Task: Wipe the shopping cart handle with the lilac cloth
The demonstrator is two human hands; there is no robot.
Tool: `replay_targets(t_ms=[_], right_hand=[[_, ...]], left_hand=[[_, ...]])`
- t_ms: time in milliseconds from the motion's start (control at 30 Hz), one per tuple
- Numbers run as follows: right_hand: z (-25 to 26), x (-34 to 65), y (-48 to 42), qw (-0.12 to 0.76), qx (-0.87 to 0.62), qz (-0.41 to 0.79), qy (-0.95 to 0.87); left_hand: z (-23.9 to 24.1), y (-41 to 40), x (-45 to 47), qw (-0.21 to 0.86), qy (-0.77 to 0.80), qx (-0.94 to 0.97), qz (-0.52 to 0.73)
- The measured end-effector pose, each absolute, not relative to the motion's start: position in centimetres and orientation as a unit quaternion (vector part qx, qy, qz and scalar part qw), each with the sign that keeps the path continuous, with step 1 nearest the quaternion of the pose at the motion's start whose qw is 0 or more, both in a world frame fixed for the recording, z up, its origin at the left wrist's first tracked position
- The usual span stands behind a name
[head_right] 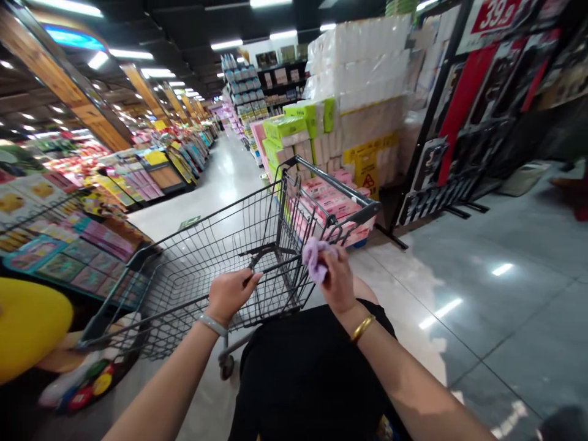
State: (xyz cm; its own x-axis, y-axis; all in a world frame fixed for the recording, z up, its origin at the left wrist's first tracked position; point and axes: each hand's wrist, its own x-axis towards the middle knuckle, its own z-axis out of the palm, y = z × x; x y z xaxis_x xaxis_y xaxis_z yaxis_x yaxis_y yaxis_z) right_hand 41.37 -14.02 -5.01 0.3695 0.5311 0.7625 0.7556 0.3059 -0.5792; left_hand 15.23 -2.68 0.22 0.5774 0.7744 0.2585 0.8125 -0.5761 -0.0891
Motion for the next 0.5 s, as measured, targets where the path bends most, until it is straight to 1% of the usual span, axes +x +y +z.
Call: replay_targets(t_ms=[67,100,233,300,400,500], right_hand=[[-4.9,41.8,-14.8,0.556,-0.574,-0.054,-0.598],[-4.8,42.1,-15.0,0.554,-0.577,-0.053,-0.598],[-4.3,43.6,-15.4,0.592,-0.601,-0.122,-0.524],[-4.0,43.8,-15.3,0.588,-0.595,-0.110,-0.537],[-3.8,43.5,-15.1,0.572,-0.575,-0.051,-0.583],[-3.7,43.2,-14.8,0.602,-0.571,-0.058,-0.555]], left_hand=[[0.3,-2.6,15.2,0.107,-0.445,-0.884,-0.091],[0.3,-2.6,15.1,0.110,-0.445,-0.884,-0.088],[0.4,-2.6,15.2,0.121,-0.448,-0.883,-0.070],[0.5,-2.6,15.2,0.126,-0.454,-0.880,-0.055],[0.7,-2.6,15.2,0.127,-0.462,-0.877,-0.032],[1.3,-2.8,15.1,0.115,-0.459,-0.881,-0.014]])
